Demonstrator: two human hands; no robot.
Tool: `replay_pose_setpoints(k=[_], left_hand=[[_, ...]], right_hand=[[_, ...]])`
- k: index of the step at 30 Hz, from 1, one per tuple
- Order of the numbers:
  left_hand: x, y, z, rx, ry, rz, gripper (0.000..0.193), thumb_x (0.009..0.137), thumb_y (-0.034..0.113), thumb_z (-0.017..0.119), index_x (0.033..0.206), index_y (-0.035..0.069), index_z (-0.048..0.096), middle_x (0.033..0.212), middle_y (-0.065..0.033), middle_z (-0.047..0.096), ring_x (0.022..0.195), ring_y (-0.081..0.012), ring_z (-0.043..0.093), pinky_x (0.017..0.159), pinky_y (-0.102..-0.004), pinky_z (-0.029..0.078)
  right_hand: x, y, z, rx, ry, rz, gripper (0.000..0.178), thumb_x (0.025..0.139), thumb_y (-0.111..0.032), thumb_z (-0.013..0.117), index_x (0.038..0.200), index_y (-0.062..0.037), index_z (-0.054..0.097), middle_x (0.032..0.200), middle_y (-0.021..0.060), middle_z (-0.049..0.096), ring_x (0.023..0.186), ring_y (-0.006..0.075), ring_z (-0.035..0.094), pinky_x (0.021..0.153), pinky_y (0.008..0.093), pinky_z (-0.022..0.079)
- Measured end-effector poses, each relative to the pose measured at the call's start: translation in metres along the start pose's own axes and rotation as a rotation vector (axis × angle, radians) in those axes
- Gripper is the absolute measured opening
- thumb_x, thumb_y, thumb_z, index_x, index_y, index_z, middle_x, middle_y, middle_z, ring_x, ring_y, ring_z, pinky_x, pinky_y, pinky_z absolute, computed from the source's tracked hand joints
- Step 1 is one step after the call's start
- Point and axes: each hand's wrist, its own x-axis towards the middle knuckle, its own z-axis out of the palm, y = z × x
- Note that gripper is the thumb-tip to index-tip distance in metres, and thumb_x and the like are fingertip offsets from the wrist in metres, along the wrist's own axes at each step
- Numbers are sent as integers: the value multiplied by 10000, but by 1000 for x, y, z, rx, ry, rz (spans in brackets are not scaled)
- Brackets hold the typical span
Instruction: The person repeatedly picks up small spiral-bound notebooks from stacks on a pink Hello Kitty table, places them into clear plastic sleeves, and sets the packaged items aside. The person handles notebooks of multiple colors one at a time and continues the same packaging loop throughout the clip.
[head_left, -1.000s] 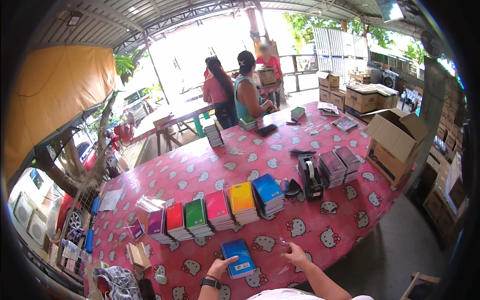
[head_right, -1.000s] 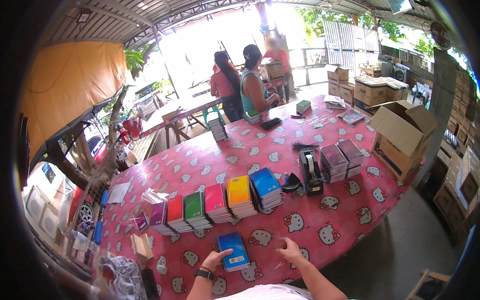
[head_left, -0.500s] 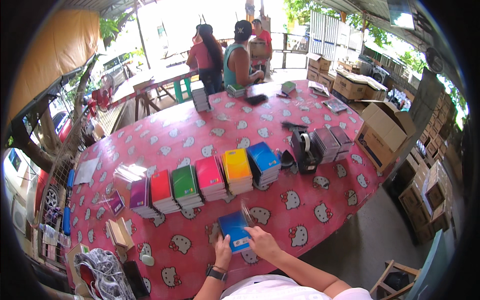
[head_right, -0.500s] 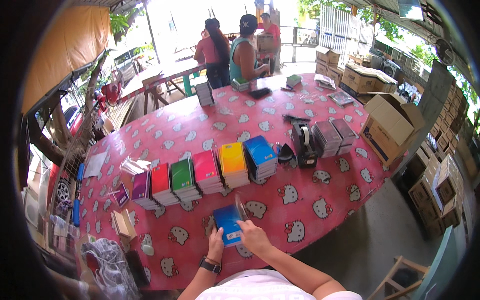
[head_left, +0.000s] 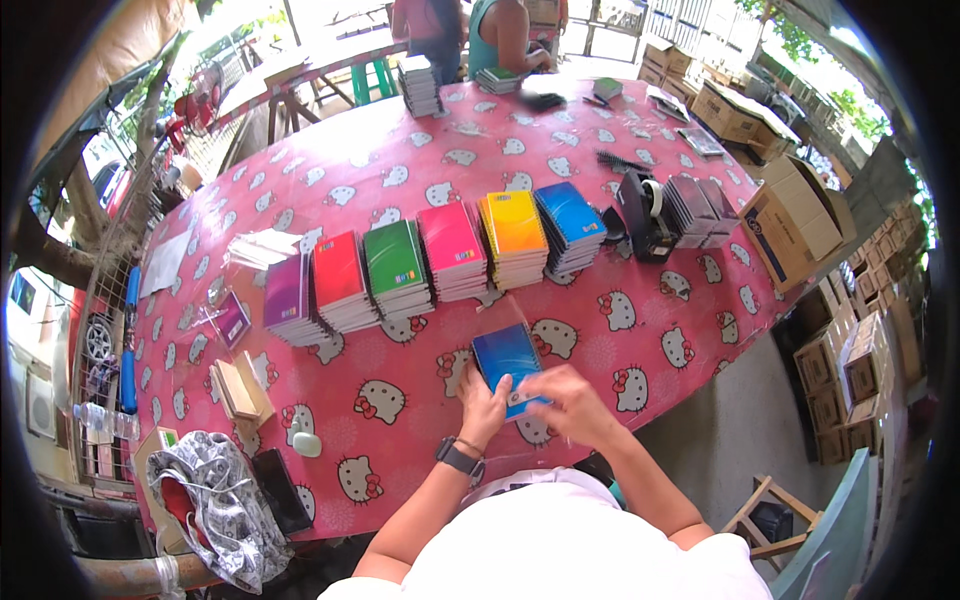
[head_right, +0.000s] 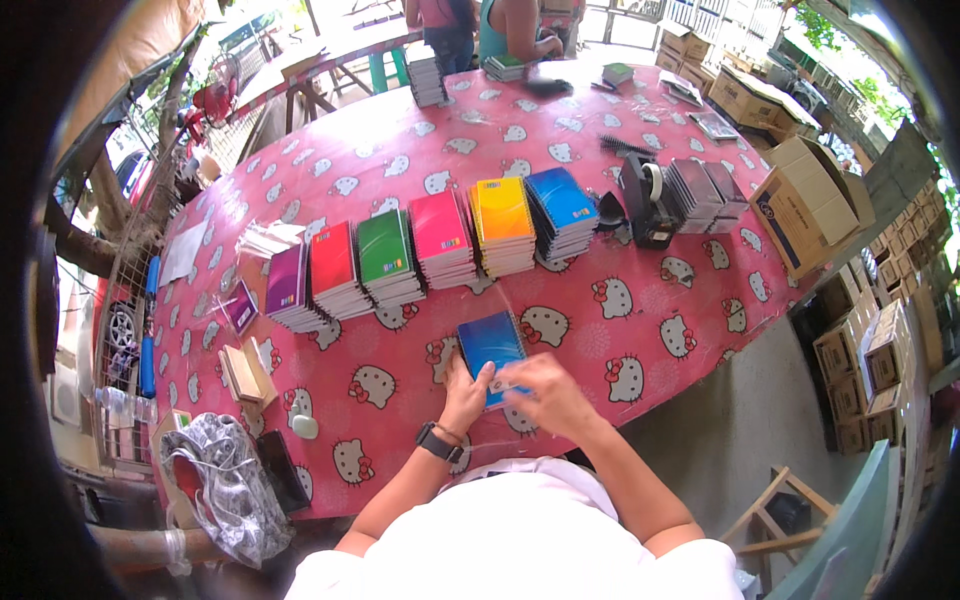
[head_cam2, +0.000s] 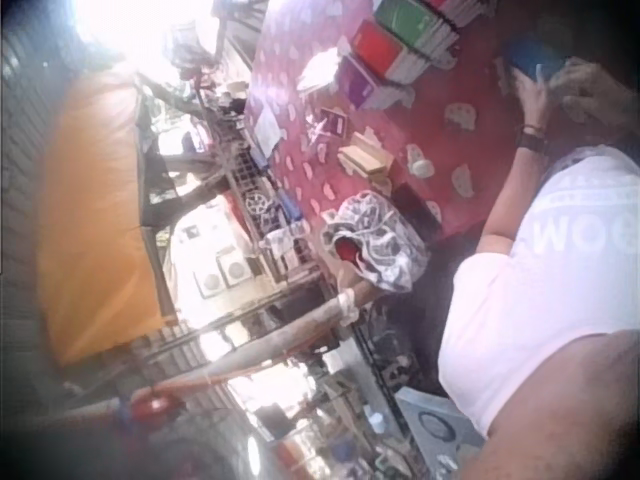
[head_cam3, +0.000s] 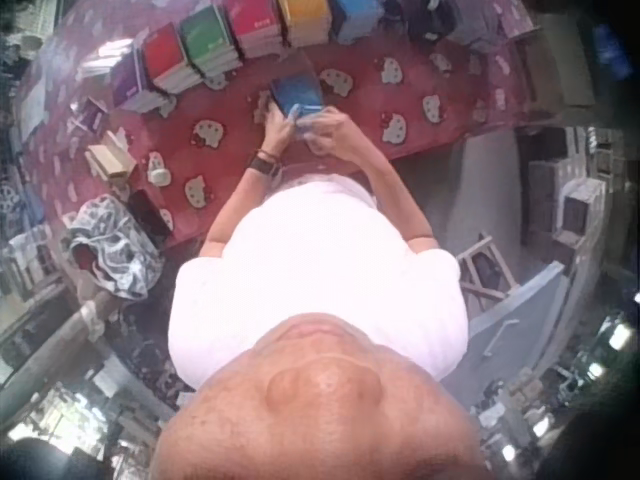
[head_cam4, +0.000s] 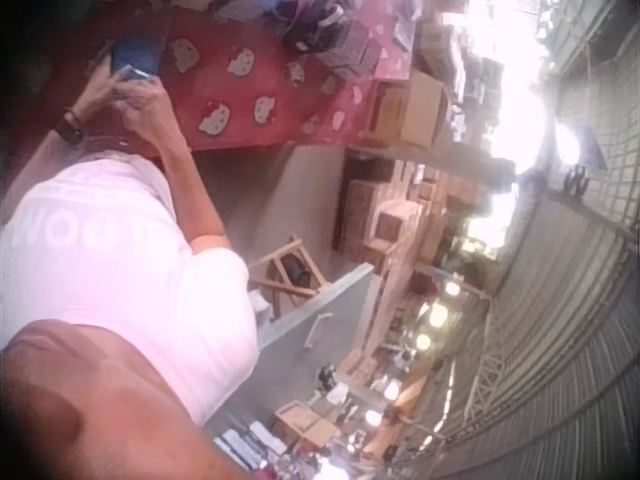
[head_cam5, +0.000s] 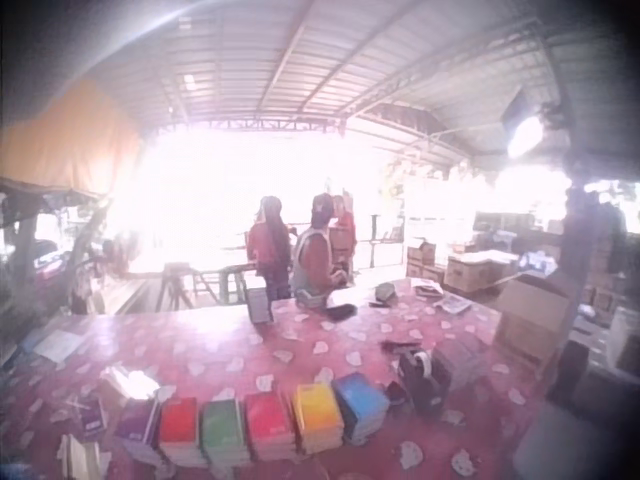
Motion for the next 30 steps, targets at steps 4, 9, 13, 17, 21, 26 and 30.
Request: replay_pose_setpoints(k=[4, 9, 13, 17, 21, 26, 30], left_hand=[[-4, 5, 0, -46, -2, -10, 612, 926, 350, 451, 1362, -44, 281, 1357, -288, 333, 1270, -410, 303, 1055, -491, 191], [5, -24, 5, -326, 7, 43, 504, 969, 265, 359, 1376, -27, 307, 1331, -246, 410, 1230, -384, 388, 1061, -422, 246], [2, -18, 11, -462, 32, -44, 482, 964, 235, 366, 1373, -18, 337, 1342, -240, 417, 1233, -367, 403, 1046, -386, 289], [-1, -8, 9, -427, 31, -152, 485, 953, 238, 387, 1358, -28, 363, 1336, -255, 426, 1238, -345, 418, 1013, -375, 330], [4, -6, -7, -472, -16, -80, 491, 937, 251, 416, 1330, -42, 394, 1197, -260, 547, 1117, -335, 537, 937, -367, 405], [48, 0, -25, -228, 158, 51, 410, 945, 280, 435, 1175, -47, 527, 1082, -229, 602, 996, -314, 582, 859, -367, 435], [54, -11, -12, -288, 134, 36, 395, 967, 313, 396, 1095, -21, 563, 1017, -198, 609, 920, -308, 570, 820, -371, 430]], right_hand=[[-1, 36, 15, -208, 86, 92, 479, 781, -160, 681, 1234, -74, 554, 1291, 172, 496, 1190, 315, 446, 997, 400, 370], [8, 51, 37, 153, 109, 154, 762, 784, -229, 701, 1413, -47, 312, 1381, 219, 393, 1275, 303, 385, 1055, 370, 306], [12, 51, 34, 425, 49, 440, 862, 755, -222, 723, 1426, -1, 229, 1334, 230, 431, 1230, 280, 438, 1021, 340, 344], [16, 46, 36, 328, 41, 433, 894, 742, -228, 730, 1414, 38, 204, 1211, 250, 536, 1119, 303, 551, 951, 345, 417], [18, 44, 38, 347, 54, 447, 877, 732, -236, 739, 1405, 23, 241, 1277, 213, 491, 1145, 263, 518, 974, 336, 397], [19, 39, 41, 343, 101, 488, 945, 706, -263, 767, 1419, 6, 208, 1223, 210, 525, 1099, 261, 548, 958, 339, 414], [23, 41, 51, 409, 95, 473, 983, 698, -289, 781, 1425, 4, 188, 1182, 192, 548, 1063, 247, 571, 918, 340, 449]])
